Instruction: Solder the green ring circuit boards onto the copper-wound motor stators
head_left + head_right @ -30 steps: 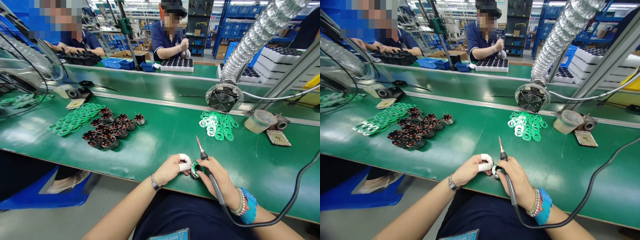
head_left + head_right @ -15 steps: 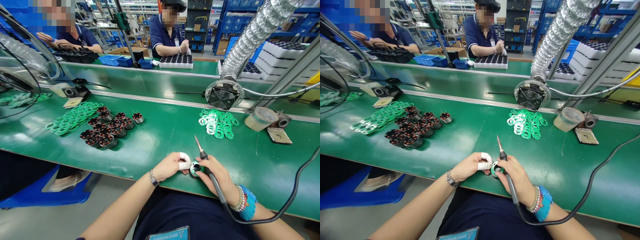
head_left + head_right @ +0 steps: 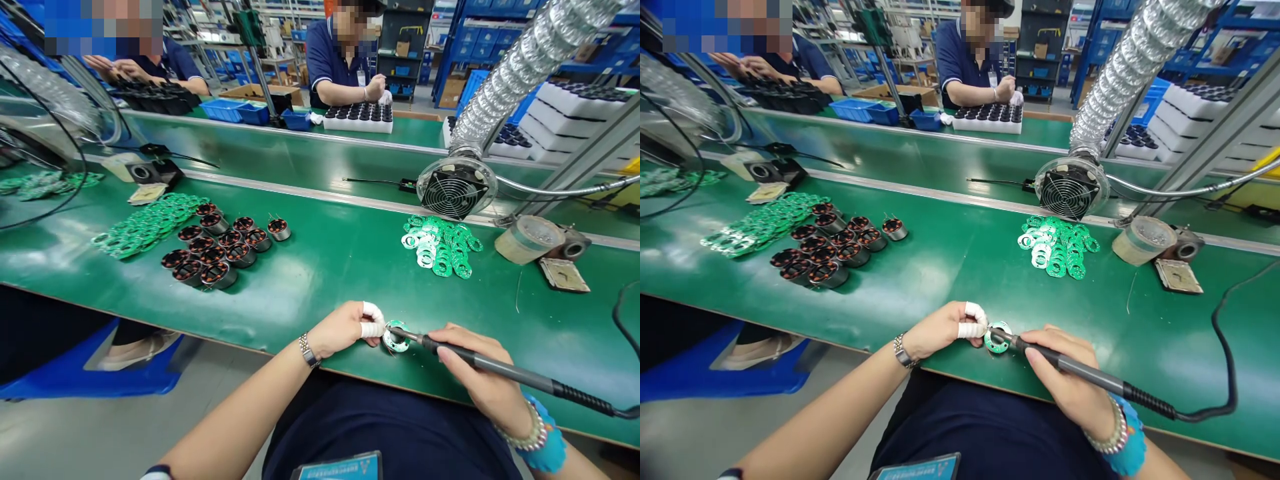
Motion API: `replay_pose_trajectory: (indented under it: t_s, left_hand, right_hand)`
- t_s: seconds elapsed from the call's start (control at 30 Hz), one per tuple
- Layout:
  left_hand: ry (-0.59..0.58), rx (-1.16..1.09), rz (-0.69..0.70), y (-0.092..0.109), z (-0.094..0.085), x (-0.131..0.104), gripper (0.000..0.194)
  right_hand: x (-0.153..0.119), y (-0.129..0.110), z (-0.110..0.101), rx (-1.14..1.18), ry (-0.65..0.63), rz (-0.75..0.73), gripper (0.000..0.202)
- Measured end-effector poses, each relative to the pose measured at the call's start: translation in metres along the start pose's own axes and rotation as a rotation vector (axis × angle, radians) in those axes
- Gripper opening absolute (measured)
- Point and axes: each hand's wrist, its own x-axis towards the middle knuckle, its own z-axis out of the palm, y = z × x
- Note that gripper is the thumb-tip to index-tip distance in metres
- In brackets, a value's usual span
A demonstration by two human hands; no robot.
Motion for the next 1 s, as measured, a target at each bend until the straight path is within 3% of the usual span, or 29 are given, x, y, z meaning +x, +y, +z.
replay_pose_trajectory:
  t_s: [0.43, 0.63, 0.77, 0.87, 1.0]
  left_hand:
    - [-0.007, -0.005, -0.018, 0.001, -0.001, 0.001, 0.012]
    - [-0.005, 0.021, 0.012, -0.002, 0.0, 0.0, 0.015]
    - [0.142, 0.295, 0.272, -0.012, 0.003, -0.014, 0.013]
    - [0.152, 0.645, 0.51, -0.021, 0.009, -0.027, 0.013]
    - [0.121, 0.719, 0.525, -0.022, 0.019, -0.029, 0.014]
  right_hand:
    - [0.008, -0.001, -0.001, 0.054, -0.048, -0.044, 0.019]
    - [0.03, 0.006, 0.017, 0.04, -0.333, -0.189, 0.029]
    - [0.031, 0.009, 0.023, 0.018, -0.335, -0.153, 0.031]
    - [0.024, 0.011, 0.027, 0.018, -0.279, -0.141, 0.031]
    - [0.014, 0.012, 0.033, 0.008, -0.194, -0.105, 0.033]
